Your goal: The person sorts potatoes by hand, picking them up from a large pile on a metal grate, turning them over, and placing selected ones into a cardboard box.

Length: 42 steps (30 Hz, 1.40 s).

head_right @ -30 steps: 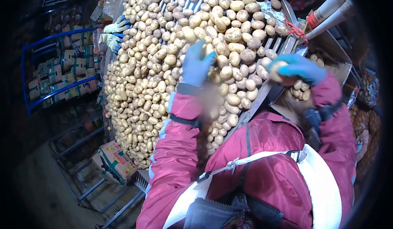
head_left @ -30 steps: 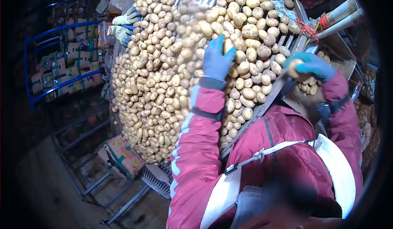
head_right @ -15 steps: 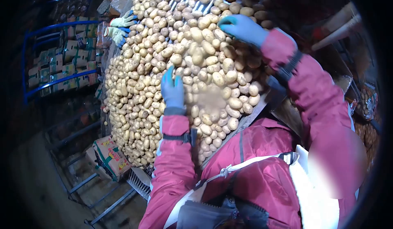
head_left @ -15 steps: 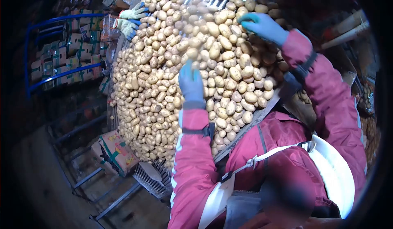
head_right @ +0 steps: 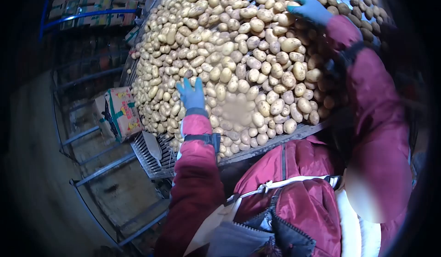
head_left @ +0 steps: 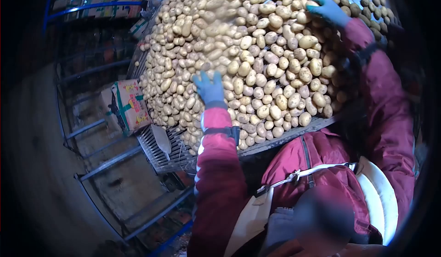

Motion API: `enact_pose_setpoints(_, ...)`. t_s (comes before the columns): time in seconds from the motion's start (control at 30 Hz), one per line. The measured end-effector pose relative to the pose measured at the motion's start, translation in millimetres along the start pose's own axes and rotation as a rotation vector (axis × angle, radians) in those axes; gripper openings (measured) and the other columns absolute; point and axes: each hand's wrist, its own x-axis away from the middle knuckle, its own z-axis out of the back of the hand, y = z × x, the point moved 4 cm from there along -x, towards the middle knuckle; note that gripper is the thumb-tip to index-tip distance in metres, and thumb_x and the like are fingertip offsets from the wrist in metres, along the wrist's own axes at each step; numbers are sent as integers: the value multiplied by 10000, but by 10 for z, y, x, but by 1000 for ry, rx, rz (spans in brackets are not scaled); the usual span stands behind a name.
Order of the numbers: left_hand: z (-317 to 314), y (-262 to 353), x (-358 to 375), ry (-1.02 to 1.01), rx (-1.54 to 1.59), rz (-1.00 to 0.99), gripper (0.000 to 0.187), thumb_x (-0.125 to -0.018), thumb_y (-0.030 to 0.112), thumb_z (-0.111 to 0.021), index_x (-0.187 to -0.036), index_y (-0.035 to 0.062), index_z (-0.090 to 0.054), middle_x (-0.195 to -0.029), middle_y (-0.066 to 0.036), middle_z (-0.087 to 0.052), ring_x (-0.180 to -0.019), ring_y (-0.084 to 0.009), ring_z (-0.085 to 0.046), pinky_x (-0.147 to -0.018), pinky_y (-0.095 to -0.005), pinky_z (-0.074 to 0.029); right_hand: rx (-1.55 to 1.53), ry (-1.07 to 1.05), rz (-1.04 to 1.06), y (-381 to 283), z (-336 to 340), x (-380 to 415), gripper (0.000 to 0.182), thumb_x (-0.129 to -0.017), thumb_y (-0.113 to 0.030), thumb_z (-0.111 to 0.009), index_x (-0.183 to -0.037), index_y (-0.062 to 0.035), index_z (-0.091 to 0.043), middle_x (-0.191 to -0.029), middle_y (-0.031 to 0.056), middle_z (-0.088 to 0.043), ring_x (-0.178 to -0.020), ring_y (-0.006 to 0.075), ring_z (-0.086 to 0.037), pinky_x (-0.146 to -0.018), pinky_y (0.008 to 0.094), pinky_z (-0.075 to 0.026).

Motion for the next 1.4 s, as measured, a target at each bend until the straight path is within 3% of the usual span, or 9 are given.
enact_pose_setpoints(0.17,-428,535,125,-185,47,-375,731,-887,443,-719,-1484,84,-498,-1491,-274,-436,-1219,-491,-548,-1039,-552,-483,-711,-74,-127,-502,-112,967,495,-991,-455,-656,-1320,-86,-648,-992,56,-691,-749,129,-638,-559,258,-488)
enact_pose_setpoints(0.23,-604,892,412,194,-152,-346,755,-889,464,-719,-1500,86,-486,-1520,-280,-407,-1213,-494,-564,-1020,-555,-499,-1053,-1,-102,-678,-226,1195,435,-1022,-433,-613,-1286,-89,-649,-949,49,-680,-635,141,-606,-456,269,-435)
enact_pose_setpoints(0.37,-525,1516,633,-247,141,-291,802,-906,542,-695,-1534,104,-456,-1587,-266,-351,-1438,-466,-385,-1180,-525,-354,-1029,-144,-289,-644,-475,1367,460,-1064,-398,-531,-1399,-90,-601,-1036,62,-692,-536,127,-572,-459,250,-466)
enact_pose_setpoints(0.5,-415,1777,1028,-333,493,-536,789,-911,385,-755,-1554,78,-416,-1614,-246,-341,-1451,-417,-400,-1217,-423,-322,-901,-24,-315,-909,-635,1771,402,-1047,-438,-548,-1173,-73,-659,-837,39,-677,-528,113,-561,-442,243,-445)
enact_pose_setpoints(0.63,-68,681,470,-161,666,-346,687,-909,158,-771,-1474,-56,-444,-1404,-182,-551,-1277,-260,-544,-1097,-385,-441,-914,-203,-303,-725,-819,2183,307,-1024,-351,-584,-1128,-76,-671,-829,17,-647,-620,90,-592,-494,212,-461)
enact_pose_setpoints(0.77,47,-278,-108,42,303,-163,510,-913,297,-702,-1314,-3,-610,-1244,-265,-639,-1133,-405,-625,-1000,-467,-497,-942,60,-392,-647,-987,2467,264,-994,-235,-600,-1105,-24,-713,-872,46,-627,-764,120,-613,-602,243,-522)
enact_pose_setpoints(1.03,-143,761,739,-41,442,-353,856,-884,332,-745,-1597,117,-324,-1468,-358,-428,-1369,-498,-434,-1133,-536,-399,-764,-66,-85,-496,-1465,2354,242,-936,-104,-564,-1082,8,-722,-951,74,-676,-821,155,-642,-699,303,-564)
enact_pose_setpoints(1.3,47,471,734,-204,606,-496,391,-924,186,-684,-1264,-3,-648,-1229,-224,-646,-1158,-375,-610,-1026,-447,-495,-95,-69,353,-745,-1882,2325,257,-956,-132,-574,-1147,-47,-724,-982,27,-677,-744,124,-652,-610,283,-557)
enact_pose_setpoints(1.4,-36,176,305,-172,524,-417,413,-921,199,-699,-1279,0,-641,-1200,-200,-662,-1084,-312,-634,-964,-413,-516,-790,-178,-351,-787,-1976,2463,340,-929,-122,-581,-1226,-7,-700,-844,43,-678,-673,113,-640,-532,263,-523)
